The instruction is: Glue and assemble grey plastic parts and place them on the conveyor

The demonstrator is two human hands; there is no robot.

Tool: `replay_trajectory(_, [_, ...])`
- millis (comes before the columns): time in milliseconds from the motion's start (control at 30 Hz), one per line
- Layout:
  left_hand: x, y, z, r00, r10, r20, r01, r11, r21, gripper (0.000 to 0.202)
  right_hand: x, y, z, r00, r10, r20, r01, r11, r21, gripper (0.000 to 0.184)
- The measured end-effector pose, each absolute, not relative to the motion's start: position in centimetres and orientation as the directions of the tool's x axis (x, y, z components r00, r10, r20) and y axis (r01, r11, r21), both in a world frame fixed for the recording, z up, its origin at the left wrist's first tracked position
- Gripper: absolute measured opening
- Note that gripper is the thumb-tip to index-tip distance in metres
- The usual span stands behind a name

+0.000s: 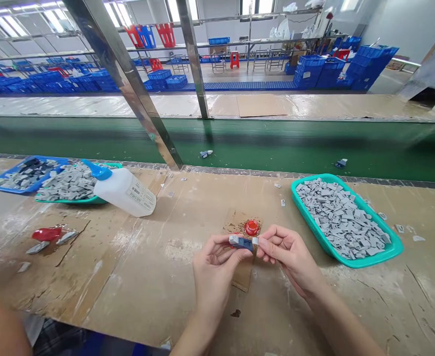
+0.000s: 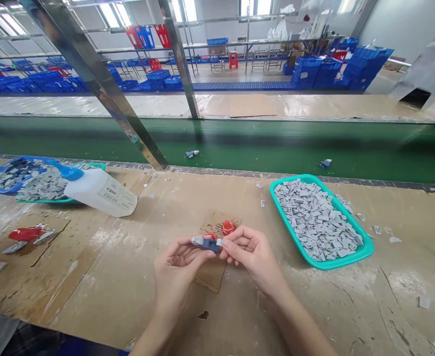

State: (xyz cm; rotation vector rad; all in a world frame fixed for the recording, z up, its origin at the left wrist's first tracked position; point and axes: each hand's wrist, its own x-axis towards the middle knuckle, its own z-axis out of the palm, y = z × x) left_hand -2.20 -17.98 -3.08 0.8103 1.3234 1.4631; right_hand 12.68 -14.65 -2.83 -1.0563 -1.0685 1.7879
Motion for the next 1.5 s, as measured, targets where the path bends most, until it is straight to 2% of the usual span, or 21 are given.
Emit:
replay_trajectory(200, [-1.9,-18.0,-3.2,-0.317,0.942,-0.113,-0.179,0.057,0.982,0.024,12.7,-14.5,-3.2,-0.4,0.88,-0.256,-0.171,-0.347,-0.922,0.026])
replay_trajectory(400, [-1.9,-18.1,-2.9,-0.282,0.957,-0.066,-0.104,0.038,0.994,0.016,13.1,-14.3,-3.5,-0.552,0.774,-0.31,-0.136,-0.451,-0.882,0.033])
replay_trajectory(533, [-2.1,-17.5,-2.6,-0.224,0.97,-0.092,-0.056,0.081,0.995,0.012,13.3,-14.2,-3.2,-0.59,0.749,-0.303,-0.159,-0.475,-0.866,0.038])
replay_trajectory(733, [-1.5,-16.1,-2.4,-0.166,0.975,-0.15,-0.082,0.138,0.987,0.016,13.6,-13.6,-3.6,-0.557,0.771,-0.308,-0.219,-0.494,-0.841,0.044])
replay_trajectory(833, [-1.1,-15.4,-1.9,-0.152,0.978,-0.147,-0.015,0.146,0.989,0.018,13.6,-13.4,-3.8,-0.523,0.797,-0.301,-0.27,-0.49,-0.828,0.044])
replay_trajectory(1000, [-0.8,-14.8,-0.7,0.03,0.993,-0.113,0.017,0.112,0.994,0.028,13.7,-13.5,-2.5,-0.456,0.861,-0.227,-0.273,-0.378,-0.885,0.037])
replay_trajectory(1100, [-0.6,-14.7,-0.7,0.099,0.992,-0.077,0.004,0.077,0.997,0.034,15.4,-13.0,-1.0,-0.361,0.922,-0.136,-0.12,-0.191,-0.974,0.033])
replay_trajectory(1167, [-0.7,-14.1,-0.9,0.082,0.996,-0.038,0.083,0.031,0.996,0.035,17.7,-12.4,-0.6,-0.149,0.988,-0.043,0.065,-0.033,-0.997,0.031])
replay_trajectory(1200, [-0.8,-13.5,-0.9,0.072,0.997,-0.01,0.136,0.0,0.991,0.036,19.0,-12.0,-0.7,0.025,1.0,0.012,0.194,0.007,-0.981,0.03])
replay_trajectory(1267, [-1.4,-11.7,-0.8,0.077,0.996,0.046,0.217,-0.062,0.974,0.036,21.6,-11.1,-1.5,0.287,0.945,0.16,0.513,-0.01,-0.858,0.028])
replay_trajectory(1333, [-1.9,-9.1,-0.6,0.102,0.991,0.089,0.242,-0.111,0.964,0.034,23.4,-10.4,-2.7,0.317,0.92,0.232,0.74,-0.087,-0.666,0.023])
replay_trajectory(1400, [-2.0,-6.4,-0.3,0.115,0.988,0.105,0.231,-0.129,0.964,0.031,23.9,-9.9,-3.8,0.296,0.934,0.199,0.844,-0.158,-0.513,0.02])
replay_trajectory(1500, [-0.9,-3.8,-0.5,0.134,0.987,0.088,0.173,-0.111,0.979,0.029,23.0,-9.6,-4.5,0.343,0.931,0.127,0.881,-0.272,-0.386,0.017])
